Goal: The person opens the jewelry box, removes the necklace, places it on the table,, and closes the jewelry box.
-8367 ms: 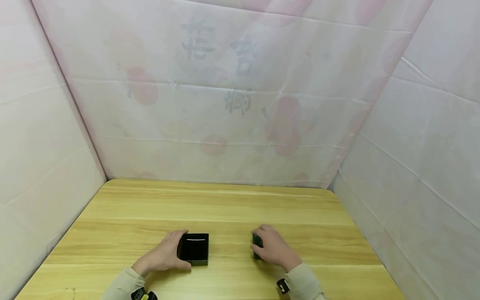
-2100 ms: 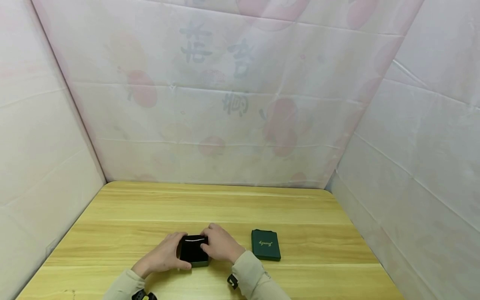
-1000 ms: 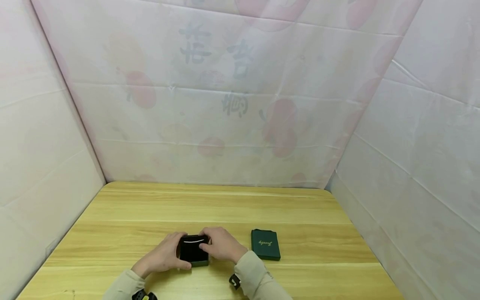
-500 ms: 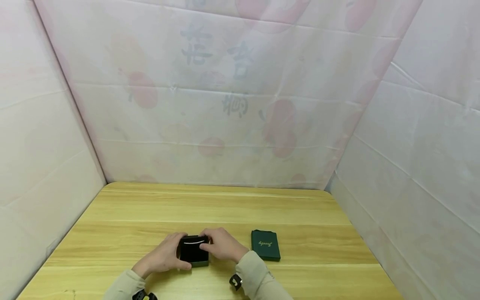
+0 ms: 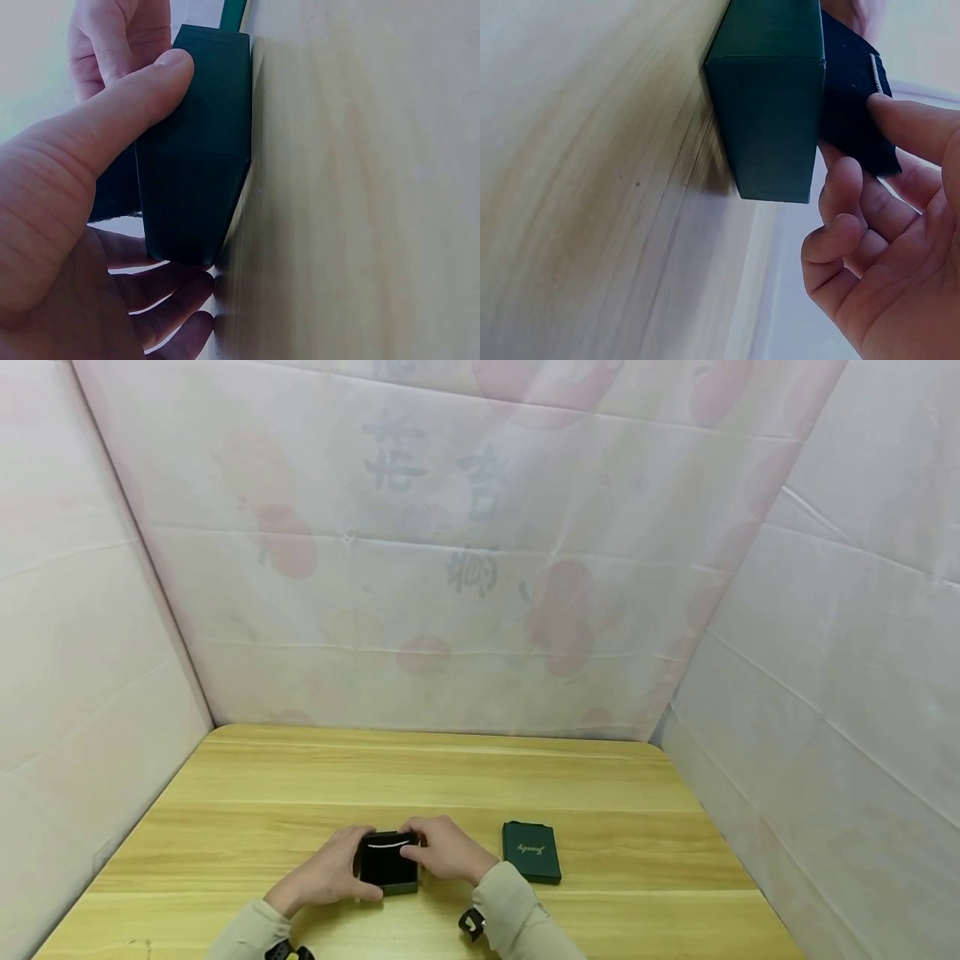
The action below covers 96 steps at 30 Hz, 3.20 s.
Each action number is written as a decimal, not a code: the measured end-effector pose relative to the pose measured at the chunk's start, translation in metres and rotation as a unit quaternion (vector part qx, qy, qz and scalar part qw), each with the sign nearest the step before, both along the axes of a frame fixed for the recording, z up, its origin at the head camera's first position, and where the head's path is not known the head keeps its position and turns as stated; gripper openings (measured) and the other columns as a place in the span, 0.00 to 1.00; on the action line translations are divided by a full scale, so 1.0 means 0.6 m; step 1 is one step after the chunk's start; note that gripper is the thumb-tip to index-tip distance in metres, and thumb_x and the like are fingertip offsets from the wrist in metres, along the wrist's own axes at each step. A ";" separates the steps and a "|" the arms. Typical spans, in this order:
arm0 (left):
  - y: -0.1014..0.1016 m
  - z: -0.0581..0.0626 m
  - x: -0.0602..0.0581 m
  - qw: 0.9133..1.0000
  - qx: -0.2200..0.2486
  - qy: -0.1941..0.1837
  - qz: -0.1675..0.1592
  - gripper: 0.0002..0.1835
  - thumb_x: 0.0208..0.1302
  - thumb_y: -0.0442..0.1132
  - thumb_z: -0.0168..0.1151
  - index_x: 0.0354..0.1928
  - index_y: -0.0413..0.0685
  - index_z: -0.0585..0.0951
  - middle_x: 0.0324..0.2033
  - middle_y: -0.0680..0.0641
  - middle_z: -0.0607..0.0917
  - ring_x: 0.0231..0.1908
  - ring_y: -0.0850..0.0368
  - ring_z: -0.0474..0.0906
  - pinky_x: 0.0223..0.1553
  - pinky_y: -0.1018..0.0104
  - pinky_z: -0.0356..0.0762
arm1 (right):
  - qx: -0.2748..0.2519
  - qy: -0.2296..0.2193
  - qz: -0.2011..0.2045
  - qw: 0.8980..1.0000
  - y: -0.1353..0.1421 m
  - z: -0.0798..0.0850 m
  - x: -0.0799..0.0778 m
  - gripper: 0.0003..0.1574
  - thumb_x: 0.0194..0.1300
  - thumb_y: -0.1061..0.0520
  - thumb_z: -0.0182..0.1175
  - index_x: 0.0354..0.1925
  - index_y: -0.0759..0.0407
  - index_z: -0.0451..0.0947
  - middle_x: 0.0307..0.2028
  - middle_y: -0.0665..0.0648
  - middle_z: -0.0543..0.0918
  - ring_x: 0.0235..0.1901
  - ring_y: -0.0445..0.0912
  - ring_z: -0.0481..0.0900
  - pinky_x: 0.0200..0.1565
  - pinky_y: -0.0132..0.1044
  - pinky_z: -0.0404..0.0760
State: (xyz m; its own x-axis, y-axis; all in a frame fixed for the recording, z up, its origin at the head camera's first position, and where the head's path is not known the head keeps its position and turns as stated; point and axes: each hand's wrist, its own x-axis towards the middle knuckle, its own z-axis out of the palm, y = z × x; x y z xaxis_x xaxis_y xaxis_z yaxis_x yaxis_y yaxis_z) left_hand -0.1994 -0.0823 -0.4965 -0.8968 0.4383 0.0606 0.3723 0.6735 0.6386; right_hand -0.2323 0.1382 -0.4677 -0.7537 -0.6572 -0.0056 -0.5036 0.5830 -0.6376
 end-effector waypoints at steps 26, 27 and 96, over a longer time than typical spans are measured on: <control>-0.002 -0.002 -0.001 1.000 0.006 0.001 -0.009 0.51 0.36 0.63 0.66 0.58 0.34 0.62 0.48 0.43 0.70 0.47 0.48 0.64 0.44 0.51 0.64 | -0.017 0.006 -0.014 1.000 0.001 0.004 -0.003 0.16 0.63 0.47 0.51 0.48 0.49 0.73 0.24 0.43 0.74 0.20 0.37 0.68 0.22 0.30 0.70; -0.003 -0.002 -0.001 1.000 0.006 0.001 -0.010 0.51 0.36 0.63 0.66 0.58 0.34 0.62 0.48 0.43 0.70 0.47 0.48 0.64 0.44 0.51 0.64 | -0.017 0.006 -0.014 1.000 0.001 0.004 -0.003 0.17 0.63 0.47 0.50 0.48 0.48 0.73 0.24 0.43 0.74 0.20 0.37 0.68 0.22 0.30 0.70; -0.006 0.028 0.006 0.999 0.037 -0.038 0.004 0.51 0.49 0.64 0.56 0.64 0.35 0.53 0.60 0.36 0.58 0.57 0.39 0.55 0.52 0.42 0.56 | -0.067 -0.031 -0.049 0.996 0.025 0.031 -0.002 0.20 0.62 0.42 0.49 0.52 0.45 0.71 0.26 0.47 0.74 0.20 0.41 0.66 0.22 0.33 0.67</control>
